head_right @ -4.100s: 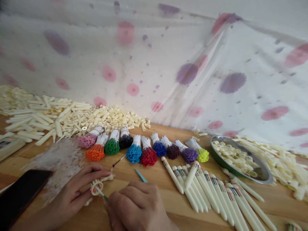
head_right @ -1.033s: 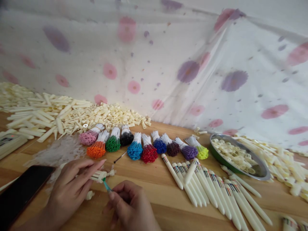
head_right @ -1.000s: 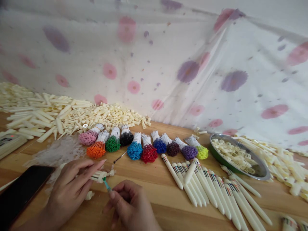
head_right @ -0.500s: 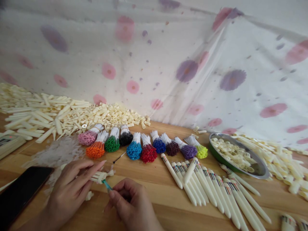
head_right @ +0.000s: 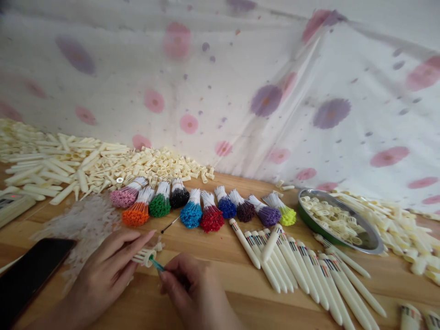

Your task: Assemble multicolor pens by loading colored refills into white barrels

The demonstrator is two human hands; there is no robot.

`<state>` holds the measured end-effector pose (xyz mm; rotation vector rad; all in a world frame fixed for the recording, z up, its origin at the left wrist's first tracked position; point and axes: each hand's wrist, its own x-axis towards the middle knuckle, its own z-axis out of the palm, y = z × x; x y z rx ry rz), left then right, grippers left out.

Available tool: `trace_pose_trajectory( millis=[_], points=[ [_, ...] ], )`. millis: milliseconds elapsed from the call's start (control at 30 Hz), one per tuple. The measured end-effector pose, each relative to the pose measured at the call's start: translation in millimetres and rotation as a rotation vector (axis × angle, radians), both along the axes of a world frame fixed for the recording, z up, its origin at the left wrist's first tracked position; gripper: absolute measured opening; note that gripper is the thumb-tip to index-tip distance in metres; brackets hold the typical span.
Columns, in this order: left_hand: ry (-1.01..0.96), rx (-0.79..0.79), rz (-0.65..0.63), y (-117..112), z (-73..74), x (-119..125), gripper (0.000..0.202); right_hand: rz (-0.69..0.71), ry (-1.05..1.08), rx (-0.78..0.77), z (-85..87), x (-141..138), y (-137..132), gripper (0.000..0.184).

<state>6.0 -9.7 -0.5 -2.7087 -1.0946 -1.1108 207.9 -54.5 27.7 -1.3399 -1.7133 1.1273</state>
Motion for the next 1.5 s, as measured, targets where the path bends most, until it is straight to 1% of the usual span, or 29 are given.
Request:
trace_pose_trajectory(
  millis=[100, 200, 300, 433, 500, 567, 667, 767, 867, 1100, 1200, 1267, 1367, 1433, 1500],
  points=[
    [0.036, -0.103, -0.058, -1.7, 1.0, 2.1, 0.059, 0.059, -0.234, 0.267, 9.1, 10.4, -0.1, 0.019],
    [0.089, -0.160, -0.102, -2.3, 3.1, 2.9, 0.061, 0.138, -0.366, 0.446, 11.4, 17.3, 0.1, 0.019],
    [0.081, -0.170, -0.118, -2.5, 2.0, 2.1, 0.058, 0.179, -0.466, 0.523, 12.9, 21.2, 0.3, 0.023],
    [-0.022, -0.190, -0.171, -5.5, -3.6, 1.2, 0.037, 0.218, -0.526, 0.647, 17.2, 23.0, -0.7, 0.028],
    [-0.020, -0.218, -0.195, -7.6, -4.9, 1.2, 0.032, 0.237, -0.541, 0.707, 18.2, 23.4, -1.7, 0.029],
    [-0.008, -0.219, -0.210, -9.1, -4.3, 1.1, 0.032, 0.249, -0.554, 0.750, 17.7, 24.1, -2.7, 0.027],
    [-0.006, -0.216, -0.226, -9.7, -1.5, 0.7, 0.032, 0.271, -0.553, 0.815, 15.0, 25.6, -3.8, 0.020],
    [-0.018, -0.203, -0.232, -9.4, 0.9, 0.6, 0.031, 0.254, -0.558, 0.887, 12.3, 26.4, -4.9, 0.016],
    [-0.031, -0.146, -0.238, -9.1, 1.0, 1.2, 0.030, 0.239, -0.566, 0.921, 11.6, 26.2, -5.4, 0.014],
    [-0.123, -0.090, -0.219, -9.4, -2.1, 4.0, 0.031, 0.248, -0.563, 0.921, 16.2, 27.6, -4.1, 0.011],
    [-0.186, -0.102, -0.213, -9.1, -3.7, 5.5, 0.034, 0.247, -0.555, 0.878, 17.9, 28.0, -4.1, 0.011],
    [-0.271, -0.165, -0.197, -9.0, -5.4, 8.1, 0.032, 0.224, -0.545, 0.839, 18.7, 27.1, -4.8, 0.014],
    [-0.435, -0.348, -0.185, -9.5, -8.3, 13.9, 0.025, 0.158, -0.520, 0.818, 19.0, 24.1, -6.5, 0.015],
    [-0.535, -0.453, -0.216, -10.2, -9.6, 17.6, 0.022, 0.122, -0.493, 0.820, 19.0, 21.8, -7.8, 0.015],
    [-0.599, -0.512, -0.249, -11.0, -10.2, 20.2, 0.020, 0.102, -0.472, 0.822, 19.1, 19.5, -8.9, 0.017]
  ],
)
